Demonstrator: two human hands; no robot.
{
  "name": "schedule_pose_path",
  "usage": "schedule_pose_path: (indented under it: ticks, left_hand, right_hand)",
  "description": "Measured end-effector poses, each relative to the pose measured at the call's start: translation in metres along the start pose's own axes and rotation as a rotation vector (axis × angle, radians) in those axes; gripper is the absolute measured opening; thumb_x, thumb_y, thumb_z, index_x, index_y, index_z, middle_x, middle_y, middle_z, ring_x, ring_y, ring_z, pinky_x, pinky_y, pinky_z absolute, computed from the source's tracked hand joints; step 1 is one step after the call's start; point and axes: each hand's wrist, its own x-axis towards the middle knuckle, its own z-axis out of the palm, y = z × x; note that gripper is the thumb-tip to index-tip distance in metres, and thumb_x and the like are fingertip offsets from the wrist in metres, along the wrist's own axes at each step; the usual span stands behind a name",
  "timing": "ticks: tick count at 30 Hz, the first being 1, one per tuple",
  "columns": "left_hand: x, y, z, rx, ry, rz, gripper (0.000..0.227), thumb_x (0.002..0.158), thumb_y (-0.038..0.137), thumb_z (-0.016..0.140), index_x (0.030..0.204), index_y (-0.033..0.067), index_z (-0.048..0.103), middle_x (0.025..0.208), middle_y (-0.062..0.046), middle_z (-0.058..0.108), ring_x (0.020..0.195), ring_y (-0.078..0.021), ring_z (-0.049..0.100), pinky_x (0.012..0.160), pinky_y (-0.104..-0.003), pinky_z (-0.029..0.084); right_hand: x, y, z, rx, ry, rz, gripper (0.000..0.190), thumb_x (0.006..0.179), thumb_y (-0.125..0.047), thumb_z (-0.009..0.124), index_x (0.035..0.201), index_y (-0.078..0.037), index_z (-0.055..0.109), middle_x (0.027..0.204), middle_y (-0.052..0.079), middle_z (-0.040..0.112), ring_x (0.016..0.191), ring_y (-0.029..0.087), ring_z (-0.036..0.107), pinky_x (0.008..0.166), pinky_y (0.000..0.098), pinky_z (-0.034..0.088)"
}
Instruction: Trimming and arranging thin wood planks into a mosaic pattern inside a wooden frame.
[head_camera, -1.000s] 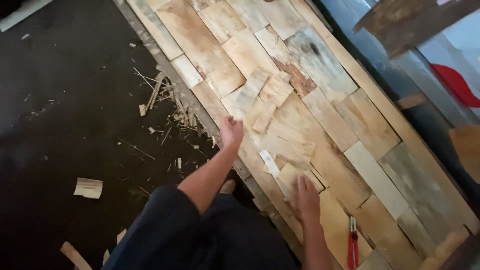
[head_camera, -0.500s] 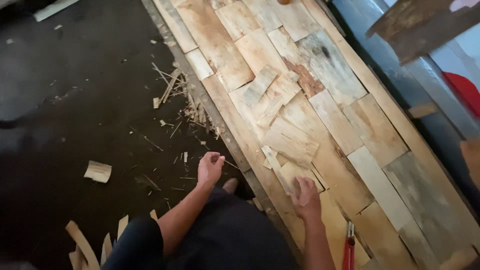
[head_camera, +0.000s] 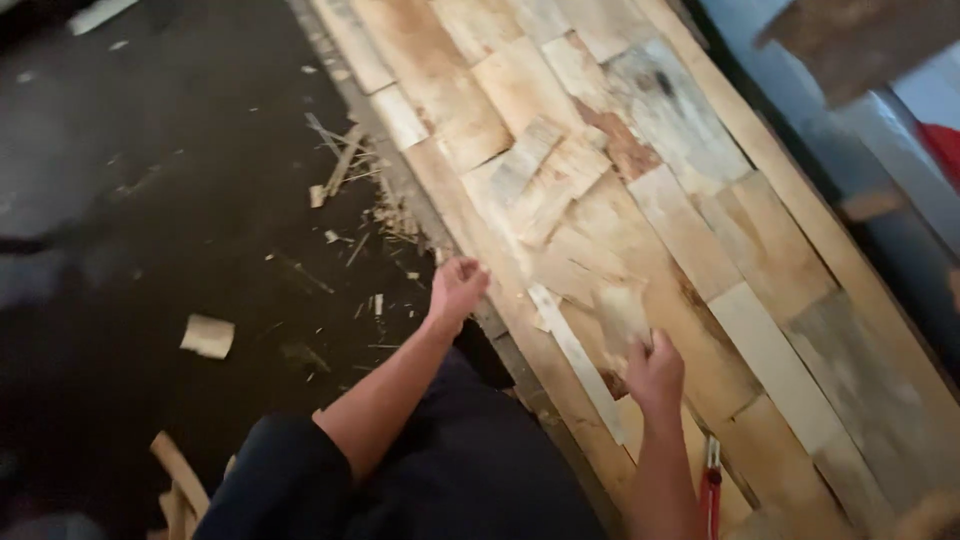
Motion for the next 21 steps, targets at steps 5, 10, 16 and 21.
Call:
schedule_pose_path:
  ticks: [5,10,16,21]
  left_hand:
    - [0.074,0.048,0.021,-0.108,0.096,0.005,0.046,0.089,0.017,0.075,0.125,-0.0021,0.054,0.1,-0.01,0.066,0.082,-0.0168,0.065,0.072,-0.029,0.053]
    - [0.173,-0.004,0.039,-0.441,0.252,0.165,0.051,0.087,0.007,0.078,0.128,-0.0034,0.048,0.106,-0.01,0.061,0.091,-0.0181,0.063,0.079,-0.031,0.053]
    - [0.181,0.085,0.027,0.002,0.169,-0.004,0.048,0.088,0.013,0.074,0.128,-0.0021,0.051,0.103,-0.01,0.067,0.089,-0.0193,0.066,0.077,-0.032,0.054]
    - [0.204,0.073,0.023,0.14,0.097,-0.075,0.044,0.082,0.012,0.08,0.118,-0.0022,0.058,0.095,-0.012,0.071,0.084,-0.0189,0.067,0.075,-0.033,0.055]
  right_hand:
    - [0.078,-0.033,0.043,0.463,0.022,0.269,0.023,0.096,-0.024,0.067,0.103,-0.002,0.067,0.089,0.009,0.073,0.079,0.019,0.07,0.068,0.0354,0.056]
    - [0.174,-0.087,0.106,0.63,0.029,0.378,0.026,0.095,-0.026,0.068,0.109,-0.004,0.067,0.093,0.006,0.072,0.079,0.018,0.069,0.068,0.0348,0.058]
    - [0.255,-0.127,0.158,0.3,0.233,0.385,0.036,0.091,-0.034,0.075,0.095,0.001,0.07,0.095,0.019,0.074,0.088,0.032,0.072,0.08,0.0441,0.054]
    - [0.269,-0.16,0.159,0.367,0.311,0.524,0.038,0.077,-0.025,0.083,0.102,-0.001,0.07,0.102,0.017,0.075,0.091,0.03,0.073,0.081,0.0413,0.056]
